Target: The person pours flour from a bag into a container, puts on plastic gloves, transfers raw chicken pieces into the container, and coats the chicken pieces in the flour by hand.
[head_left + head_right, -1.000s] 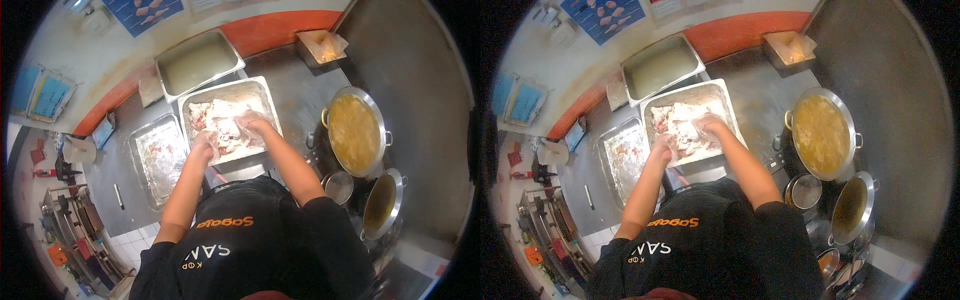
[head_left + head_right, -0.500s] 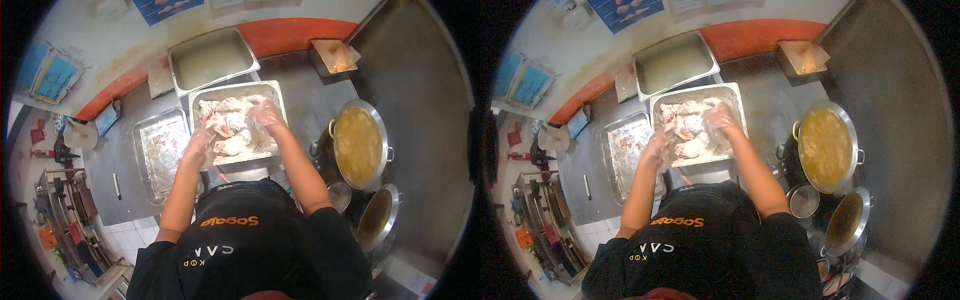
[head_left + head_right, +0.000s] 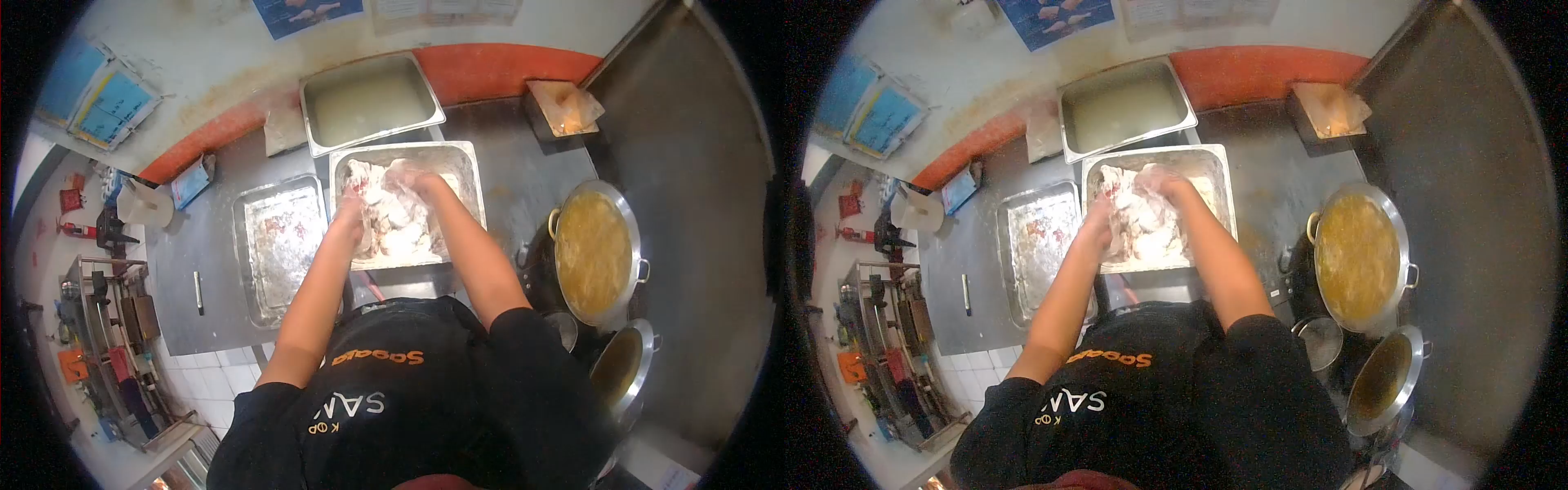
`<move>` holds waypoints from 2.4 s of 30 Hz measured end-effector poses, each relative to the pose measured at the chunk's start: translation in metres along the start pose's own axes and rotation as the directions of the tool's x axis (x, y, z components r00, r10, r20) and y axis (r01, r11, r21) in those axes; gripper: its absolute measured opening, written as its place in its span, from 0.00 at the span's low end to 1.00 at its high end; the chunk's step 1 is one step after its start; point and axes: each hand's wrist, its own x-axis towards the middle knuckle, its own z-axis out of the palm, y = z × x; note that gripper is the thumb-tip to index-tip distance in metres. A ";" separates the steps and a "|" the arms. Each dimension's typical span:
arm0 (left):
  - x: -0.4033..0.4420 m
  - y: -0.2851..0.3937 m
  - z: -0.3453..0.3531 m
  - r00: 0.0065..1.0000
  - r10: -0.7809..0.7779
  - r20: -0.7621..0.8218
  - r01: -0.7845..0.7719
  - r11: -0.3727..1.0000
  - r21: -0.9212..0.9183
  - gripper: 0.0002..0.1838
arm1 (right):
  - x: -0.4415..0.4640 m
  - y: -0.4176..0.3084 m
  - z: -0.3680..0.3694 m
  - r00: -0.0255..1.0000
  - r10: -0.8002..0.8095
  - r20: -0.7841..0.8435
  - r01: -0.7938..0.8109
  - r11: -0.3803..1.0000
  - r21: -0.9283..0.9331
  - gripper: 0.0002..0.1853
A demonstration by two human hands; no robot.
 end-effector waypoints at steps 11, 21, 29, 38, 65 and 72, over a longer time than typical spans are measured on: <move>-0.048 0.053 0.021 0.980 0.063 0.191 -0.186 0.636 0.749 0.19 | -0.112 -0.061 -0.018 0.985 0.072 -0.159 -0.166 0.673 -0.721 0.38; -0.023 0.022 0.021 0.970 -0.245 0.003 0.194 0.778 0.598 0.09 | -0.097 0.023 -0.007 0.931 0.314 -0.186 -0.320 0.947 -0.005 0.44; -0.056 0.034 0.045 0.975 -0.219 -0.035 0.216 0.973 -0.080 0.16 | -0.084 -0.001 0.011 0.982 0.117 -0.150 -0.112 0.993 0.043 0.44; -0.057 0.001 0.009 0.949 -0.296 -0.104 0.308 0.941 0.136 0.14 | -0.020 0.022 -0.033 0.956 0.264 -0.127 -0.267 0.964 -0.004 0.26; -0.029 -0.014 0.007 0.925 -0.379 -0.024 0.372 0.917 -0.143 0.23 | -0.116 0.012 -0.012 0.948 0.249 -0.198 -0.316 0.664 -0.678 0.30; -0.093 0.044 0.058 0.935 -0.342 -0.090 0.328 0.934 -0.143 0.25 | -0.088 0.057 -0.011 0.929 0.155 -0.336 -0.271 0.904 -0.331 0.19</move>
